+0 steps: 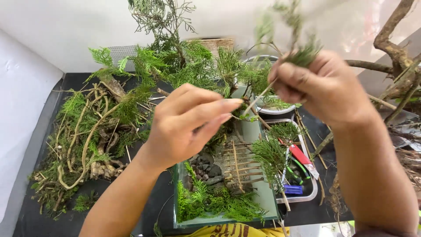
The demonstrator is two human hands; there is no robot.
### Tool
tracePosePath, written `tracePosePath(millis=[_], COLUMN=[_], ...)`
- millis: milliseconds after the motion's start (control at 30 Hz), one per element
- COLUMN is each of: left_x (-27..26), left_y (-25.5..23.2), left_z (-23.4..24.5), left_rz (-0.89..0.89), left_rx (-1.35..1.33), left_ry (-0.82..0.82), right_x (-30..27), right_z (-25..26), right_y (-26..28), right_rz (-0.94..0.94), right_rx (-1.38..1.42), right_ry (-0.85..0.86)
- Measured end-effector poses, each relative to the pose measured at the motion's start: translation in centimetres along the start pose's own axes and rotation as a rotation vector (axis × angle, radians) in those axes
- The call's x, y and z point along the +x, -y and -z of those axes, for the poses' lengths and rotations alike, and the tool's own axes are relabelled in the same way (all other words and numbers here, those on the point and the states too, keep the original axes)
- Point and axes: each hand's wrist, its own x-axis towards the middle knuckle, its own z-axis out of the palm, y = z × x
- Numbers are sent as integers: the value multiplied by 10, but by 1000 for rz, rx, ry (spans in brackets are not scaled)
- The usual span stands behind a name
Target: Refining the structure of a miniature landscape inside a glass tank by arranging branches, moss, and plants, and using a lighter to melt a plastic rod for securing parts.
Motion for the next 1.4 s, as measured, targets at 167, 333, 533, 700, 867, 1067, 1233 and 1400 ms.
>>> tracePosePath(millis=[167,333,533,700,867,1067,1233,1400], left_x=[13,21,5,-44,-79,-92,-91,-94], left_y=[-6,-20,-18,-20,-41,-57,-83,-80], left_z=[-3,-2,6,36,68,84,81,78], left_rz=[-149,-195,-273,-190,-87,-118,195,252], left_rx=[14,-26,2,174,432,436,617,579], left_ry=[65,-14,-184,-290,-339,-170,22,34], right_x=[-7,-8,-31,-99,-115,-113,-110,-107], right_z=[-23,-39,-40,3,43,47,47,39], right_y=[9,15,38,-32,-130,-207,-231,-223], right_rz=[-64,-67,8,59,-615,-1002,-1156,-1191], right_rx=[16,-31,-667,-638,-796,-1149,-1210,-1146], right_ry=[154,185,-56,-504,-634,-324,-240,-315])
